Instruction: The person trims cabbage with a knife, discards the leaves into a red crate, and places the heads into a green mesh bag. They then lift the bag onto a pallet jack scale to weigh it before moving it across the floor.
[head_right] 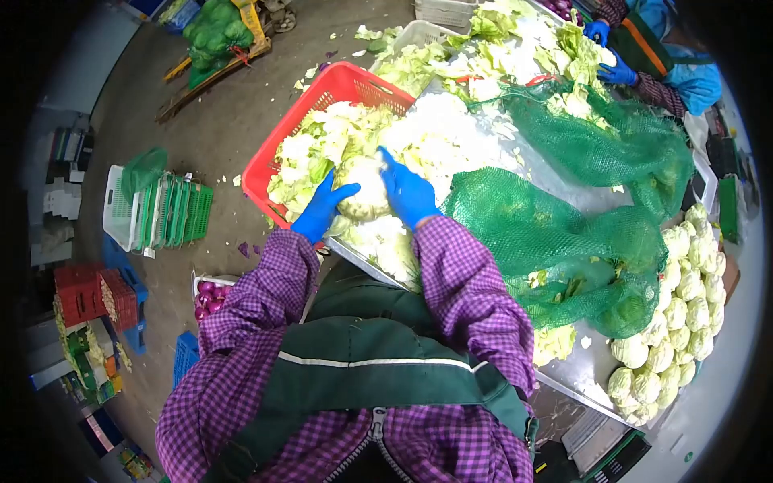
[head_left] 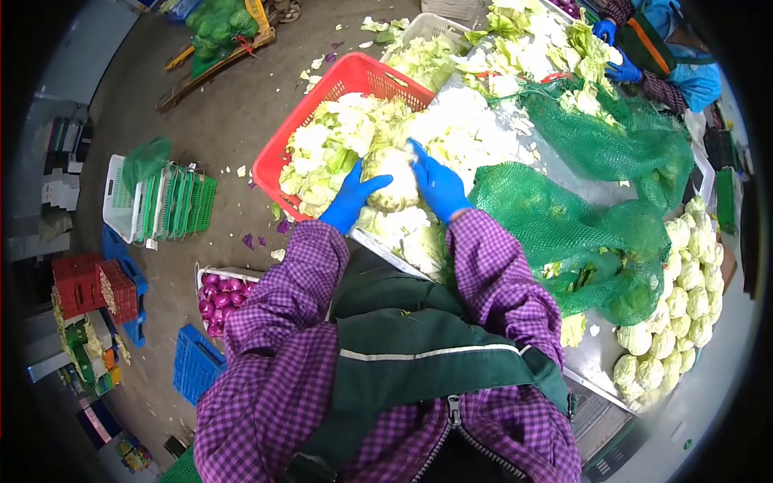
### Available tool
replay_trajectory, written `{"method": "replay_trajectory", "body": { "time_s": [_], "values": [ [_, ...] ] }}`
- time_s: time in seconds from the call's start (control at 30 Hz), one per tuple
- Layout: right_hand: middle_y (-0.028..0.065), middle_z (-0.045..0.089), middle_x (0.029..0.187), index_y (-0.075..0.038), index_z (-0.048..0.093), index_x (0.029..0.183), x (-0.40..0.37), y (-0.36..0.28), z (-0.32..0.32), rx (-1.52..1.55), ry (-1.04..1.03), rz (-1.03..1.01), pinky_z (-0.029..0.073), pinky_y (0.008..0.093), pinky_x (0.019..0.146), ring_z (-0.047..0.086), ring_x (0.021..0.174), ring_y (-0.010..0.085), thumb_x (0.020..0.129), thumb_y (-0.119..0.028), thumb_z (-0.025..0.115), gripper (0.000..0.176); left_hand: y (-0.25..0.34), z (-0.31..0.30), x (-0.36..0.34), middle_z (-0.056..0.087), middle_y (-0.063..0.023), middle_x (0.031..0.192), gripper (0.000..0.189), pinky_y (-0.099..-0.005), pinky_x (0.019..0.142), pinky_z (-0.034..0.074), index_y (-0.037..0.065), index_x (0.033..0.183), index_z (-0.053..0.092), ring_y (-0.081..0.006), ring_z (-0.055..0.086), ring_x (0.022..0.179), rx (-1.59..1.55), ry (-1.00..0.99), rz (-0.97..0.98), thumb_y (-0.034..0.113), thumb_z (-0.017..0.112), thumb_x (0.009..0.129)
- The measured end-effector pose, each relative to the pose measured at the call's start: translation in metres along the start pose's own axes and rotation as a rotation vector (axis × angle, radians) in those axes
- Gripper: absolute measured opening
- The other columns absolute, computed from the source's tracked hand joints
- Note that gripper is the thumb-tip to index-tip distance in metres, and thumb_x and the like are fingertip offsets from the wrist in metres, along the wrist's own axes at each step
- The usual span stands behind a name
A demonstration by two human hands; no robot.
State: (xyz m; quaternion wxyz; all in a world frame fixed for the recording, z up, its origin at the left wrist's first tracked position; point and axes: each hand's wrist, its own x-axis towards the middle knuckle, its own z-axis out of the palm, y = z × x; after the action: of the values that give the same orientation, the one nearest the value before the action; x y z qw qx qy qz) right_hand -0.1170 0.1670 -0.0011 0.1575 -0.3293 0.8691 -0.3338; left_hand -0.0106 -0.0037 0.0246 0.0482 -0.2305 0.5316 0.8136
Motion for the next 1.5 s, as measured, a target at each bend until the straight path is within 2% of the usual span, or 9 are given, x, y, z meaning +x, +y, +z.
{"method": "replay_trajectory", "body": {
  "time_s": [0.37, 0.43, 0.57, 0.67, 0.73, 0.83, 1.0, 1.2, 1.5],
  "values": [
    [0.0103, 0.063, 0.080, -0.001, 0.041, 0.132, -0.022, 0.032, 0.023, 0.819, 0.212, 0.603, 0.044, 0.0262, 0.043, 0.051, 0.050, 0.0114, 0.092, -0.035, 0.050, 0.054, -0.022, -0.035, 0.004, 0.032, -0.0136, 0.141, 0.084, -0.0340, 0.105, 0.031, 0.004, 0.141, 0.027, -0.0221, 0.033, 0.128, 0.168, -0.122, 0.208, 0.010, 0.073, 0.071],
    [0.0117, 0.062, 0.070, -0.001, 0.035, 0.135, -0.040, 0.032, 0.025, 0.948, 0.219, 0.683, 0.039, 0.0263, 0.037, 0.044, 0.036, 0.0116, 0.093, -0.035, 0.048, 0.056, -0.015, -0.026, -0.008, 0.031, -0.0134, 0.142, 0.085, -0.0335, 0.104, 0.031, 0.005, 0.142, 0.025, -0.0219, 0.033, 0.129, 0.018, 0.221, 0.097, 0.008, 0.073, 0.072],
    [0.0135, 0.063, 0.071, 0.001, 0.034, 0.135, -0.061, 0.024, 0.025, 1.044, 0.189, 0.713, 0.037, 0.0256, 0.035, 0.043, 0.035, 0.0114, 0.094, -0.035, 0.046, 0.056, -0.040, -0.002, -0.028, 0.034, -0.0126, 0.139, 0.082, -0.0340, 0.105, 0.030, 0.006, 0.140, 0.026, -0.0215, 0.035, 0.127, 0.221, 0.127, 0.375, 0.009, 0.073, 0.073],
    [0.0218, 0.062, 0.104, -0.012, 0.036, 0.137, -0.064, 0.004, 0.010, 0.134, 0.379, 0.256, 0.051, 0.0373, 0.054, 0.064, 0.063, 0.0315, 0.094, -0.032, 0.045, 0.049, -0.037, -0.006, -0.017, 0.036, -0.0146, 0.137, 0.087, -0.0338, 0.101, 0.036, 0.005, 0.140, 0.024, -0.0221, 0.040, 0.123, 0.185, 0.102, 0.312, 0.010, 0.077, 0.071],
    [0.0225, 0.051, 0.124, -0.020, 0.031, 0.140, -0.062, -0.017, -0.004, 0.137, 0.420, 0.136, 0.052, 0.0425, 0.067, 0.063, 0.083, 0.0396, 0.093, -0.032, 0.045, 0.051, -0.027, -0.018, -0.003, 0.041, -0.0150, 0.133, 0.082, -0.0331, 0.098, 0.039, 0.005, 0.139, 0.028, -0.0221, 0.044, 0.119, 0.148, 0.109, 0.237, 0.010, 0.076, 0.072],
    [0.0213, 0.036, 0.138, -0.026, 0.021, 0.143, -0.058, -0.043, -0.031, 0.009, -0.005, 0.086, 0.053, 0.0431, 0.068, 0.063, 0.082, 0.0388, 0.091, -0.036, 0.046, 0.059, 0.001, -0.018, 0.003, 0.049, -0.0144, 0.125, 0.075, -0.0323, 0.095, 0.042, 0.003, 0.135, 0.034, -0.0212, 0.049, 0.113, 0.135, -0.020, 0.049, 0.010, 0.075, 0.073],
    [0.0200, 0.045, 0.131, -0.025, 0.026, 0.142, -0.025, -0.023, -0.013, -0.187, -0.072, -0.050, 0.052, 0.0422, 0.067, 0.063, 0.080, 0.0369, 0.091, -0.035, 0.045, 0.055, 0.025, -0.003, 0.007, 0.049, -0.0134, 0.125, 0.074, -0.0314, 0.094, 0.042, 0.004, 0.135, 0.036, -0.0196, 0.049, 0.114, 0.255, -0.094, 0.030, 0.007, 0.075, 0.072],
    [0.0192, 0.064, 0.094, -0.020, 0.045, 0.133, 0.001, 0.001, 0.002, 0.252, 0.038, 0.382, 0.047, 0.0412, 0.080, 0.062, 0.088, 0.0344, 0.093, -0.039, 0.040, 0.045, 0.007, -0.015, 0.008, 0.044, -0.0118, 0.133, 0.076, -0.0330, 0.103, 0.033, 0.005, 0.137, 0.035, -0.0202, 0.041, 0.122, 0.469, -0.165, 0.172, 0.010, 0.074, 0.072],
    [0.0160, 0.064, 0.080, -0.006, 0.050, 0.127, -0.042, 0.000, 0.040, 0.640, 0.266, 0.489, 0.048, 0.0338, 0.065, 0.060, 0.069, 0.0218, 0.092, -0.032, 0.048, 0.043, -0.044, -0.025, 0.000, 0.042, -0.0155, 0.131, 0.091, -0.0327, 0.098, 0.039, 0.004, 0.140, 0.024, -0.0216, 0.047, 0.115, 0.213, 0.199, 0.329, 0.011, 0.080, 0.068]
  ]
}}
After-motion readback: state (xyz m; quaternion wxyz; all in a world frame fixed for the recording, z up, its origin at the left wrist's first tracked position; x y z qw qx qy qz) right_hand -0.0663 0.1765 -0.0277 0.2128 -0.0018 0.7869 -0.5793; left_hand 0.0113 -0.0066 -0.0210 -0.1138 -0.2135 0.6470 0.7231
